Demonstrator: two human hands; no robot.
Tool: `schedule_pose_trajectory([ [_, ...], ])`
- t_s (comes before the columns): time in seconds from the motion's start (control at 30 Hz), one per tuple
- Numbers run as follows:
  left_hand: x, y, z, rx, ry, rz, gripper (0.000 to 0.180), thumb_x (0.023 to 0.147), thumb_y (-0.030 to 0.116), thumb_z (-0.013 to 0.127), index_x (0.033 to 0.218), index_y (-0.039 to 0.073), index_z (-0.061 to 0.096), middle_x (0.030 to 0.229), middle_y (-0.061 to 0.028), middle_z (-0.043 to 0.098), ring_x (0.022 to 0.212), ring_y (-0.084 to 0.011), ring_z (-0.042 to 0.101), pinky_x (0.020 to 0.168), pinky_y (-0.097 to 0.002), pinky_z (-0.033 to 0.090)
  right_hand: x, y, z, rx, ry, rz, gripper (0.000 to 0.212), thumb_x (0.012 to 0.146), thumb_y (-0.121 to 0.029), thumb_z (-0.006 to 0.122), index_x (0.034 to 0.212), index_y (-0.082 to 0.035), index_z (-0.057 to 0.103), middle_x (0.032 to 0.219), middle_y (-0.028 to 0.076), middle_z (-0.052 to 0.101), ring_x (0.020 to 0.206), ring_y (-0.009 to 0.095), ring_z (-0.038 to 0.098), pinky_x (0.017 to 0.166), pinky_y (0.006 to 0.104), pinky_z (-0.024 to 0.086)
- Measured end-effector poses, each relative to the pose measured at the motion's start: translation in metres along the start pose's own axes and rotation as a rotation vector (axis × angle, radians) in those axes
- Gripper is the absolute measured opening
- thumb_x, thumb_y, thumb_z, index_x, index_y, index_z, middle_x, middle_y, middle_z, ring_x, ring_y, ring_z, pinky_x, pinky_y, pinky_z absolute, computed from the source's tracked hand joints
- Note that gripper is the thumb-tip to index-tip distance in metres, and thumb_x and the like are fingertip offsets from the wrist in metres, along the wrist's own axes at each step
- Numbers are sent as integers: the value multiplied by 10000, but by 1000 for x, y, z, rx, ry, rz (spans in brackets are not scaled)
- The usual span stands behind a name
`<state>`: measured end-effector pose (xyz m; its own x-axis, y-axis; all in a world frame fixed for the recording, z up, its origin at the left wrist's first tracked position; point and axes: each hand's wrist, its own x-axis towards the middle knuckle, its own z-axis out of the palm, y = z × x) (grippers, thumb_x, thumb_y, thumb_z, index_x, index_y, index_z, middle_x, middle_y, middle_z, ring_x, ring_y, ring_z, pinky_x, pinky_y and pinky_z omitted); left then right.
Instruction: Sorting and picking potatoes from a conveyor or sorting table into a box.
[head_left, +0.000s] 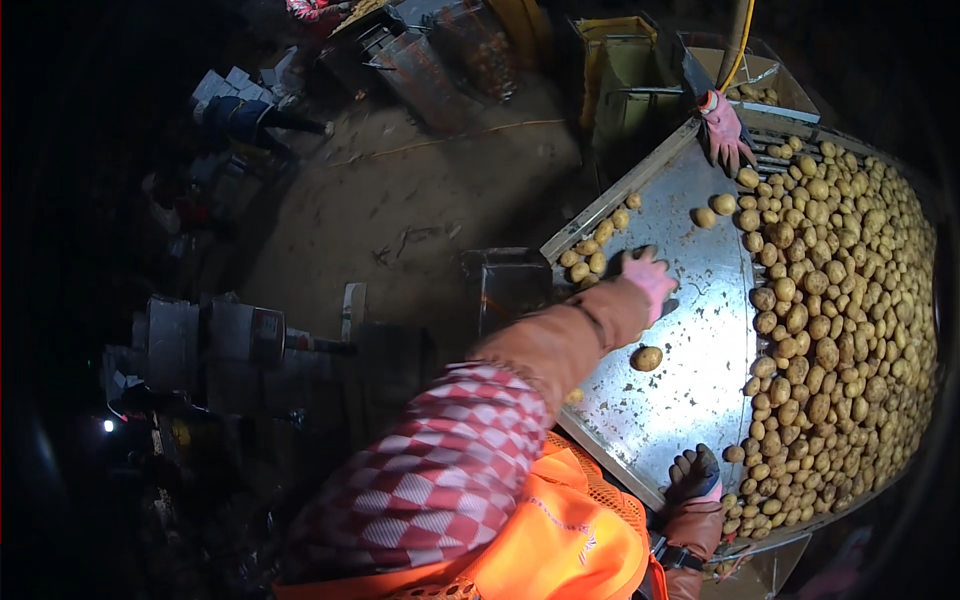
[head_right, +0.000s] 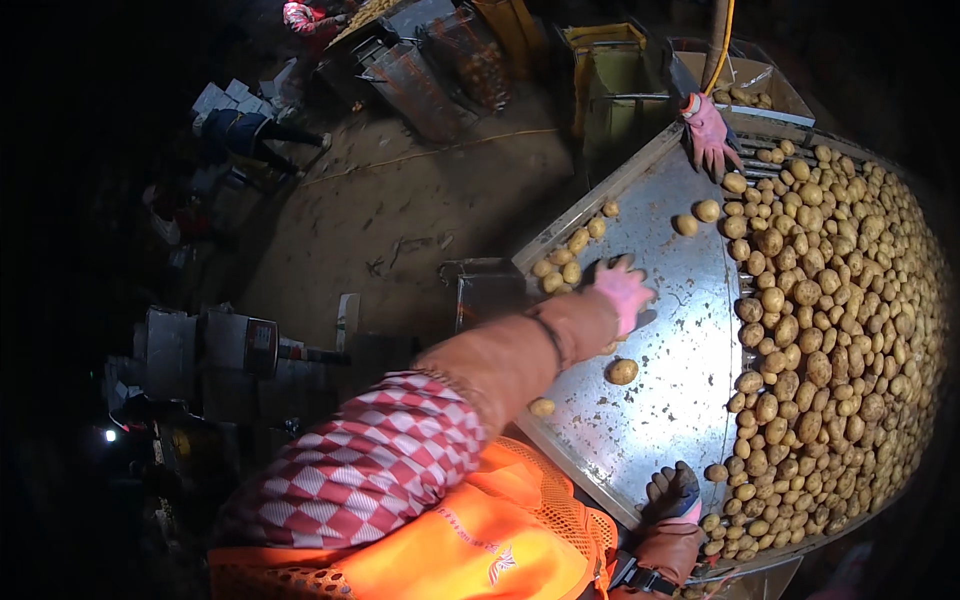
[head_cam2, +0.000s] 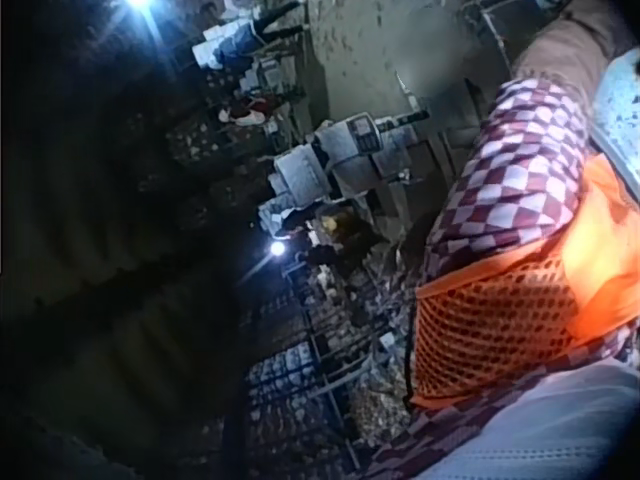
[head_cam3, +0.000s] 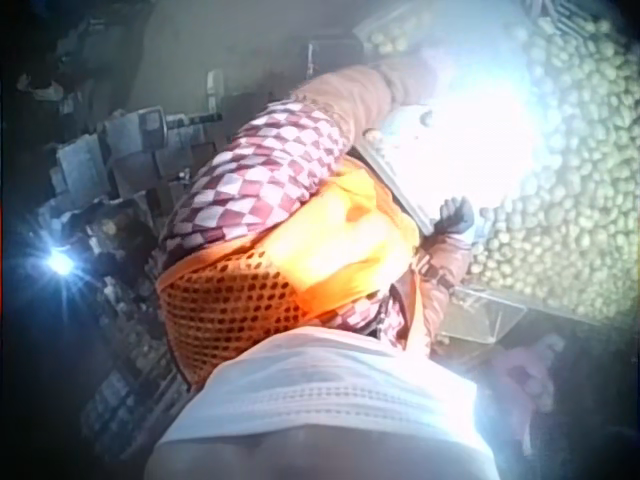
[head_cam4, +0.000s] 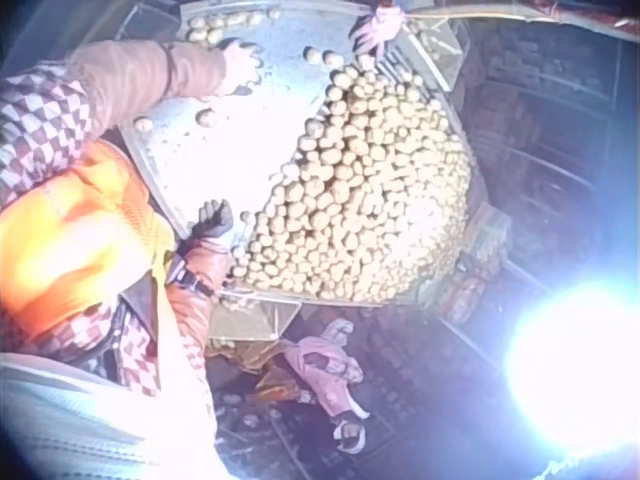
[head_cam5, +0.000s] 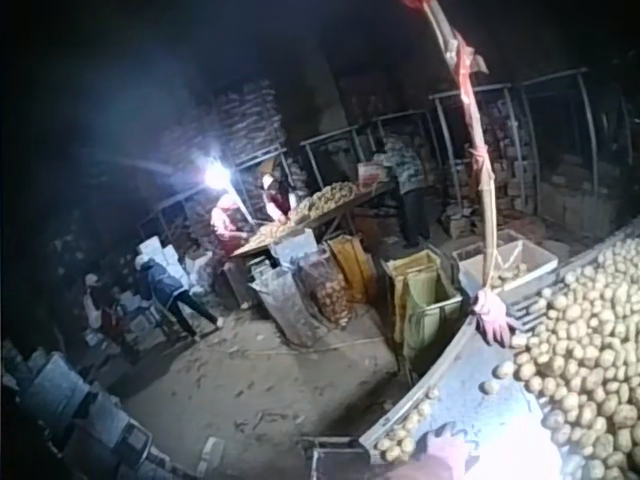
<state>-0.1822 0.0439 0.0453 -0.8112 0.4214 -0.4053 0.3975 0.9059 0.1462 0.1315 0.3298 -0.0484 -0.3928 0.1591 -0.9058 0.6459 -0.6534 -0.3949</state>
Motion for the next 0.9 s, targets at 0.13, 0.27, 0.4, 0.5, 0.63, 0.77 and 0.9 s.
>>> schedule_pose_trajectory([
  [0.13,-69,-27,42,-32,99,-46,433,911,408,604,1277,179,635,1371,-127,547,1420,-346,344,1125,-580,265,-6,-1,10,-30,19,-73,420,953,-377,634,1293,-154,532,1072,74,599,897,266,601,750,419,502],
  [0.27,-112,-38,26,-7,-94,-221,464,828,274,673,1273,152,619,1369,-130,551,1414,-318,370,1126,-554,238,-9,-1,13,-42,-8,-85,466,959,-392,625,1346,-159,511,1162,94,601,987,278,598,811,427,494],
  [0.4,-120,-10,29,9,196,-308,637,785,257,693,1397,213,521,1442,-110,505,1432,-310,361,1155,-562,207,-22,-4,23,-25,33,-65,488,965,-381,613,1387,-164,499,1273,107,579,1084,285,582,875,429,479],
  [0.5,-94,17,71,31,191,87,658,820,245,681,1439,335,477,1546,-107,410,1472,-334,299,1186,-596,161,-7,-2,14,-10,20,-50,461,967,-391,608,1360,-167,518,1256,93,578,1060,276,585,853,416,484],
  [0.63,-107,1,49,-82,79,32,592,861,296,657,1434,303,511,1524,-98,440,1465,-358,302,1189,-603,151,0,-1,2,-12,-46,-51,427,964,-386,609,1330,-177,538,1224,80,584,1031,265,588,830,403,487],
  [0.77,-141,-50,55,162,-33,-33,444,867,314,646,1310,282,631,1417,-82,535,1444,-316,349,1179,-591,153,0,-1,8,6,15,-63,393,956,-358,623,1301,-186,548,1151,66,585,960,248,589,763,381,490],
  [0.9,-163,-52,77,2,328,-264,426,849,361,655,1256,236,645,1370,-75,562,1389,-309,403,1162,-583,185,1,-2,6,-11,-5,-67,410,952,-361,628,1303,-168,543,1155,69,578,940,246,584,751,385,489],
])
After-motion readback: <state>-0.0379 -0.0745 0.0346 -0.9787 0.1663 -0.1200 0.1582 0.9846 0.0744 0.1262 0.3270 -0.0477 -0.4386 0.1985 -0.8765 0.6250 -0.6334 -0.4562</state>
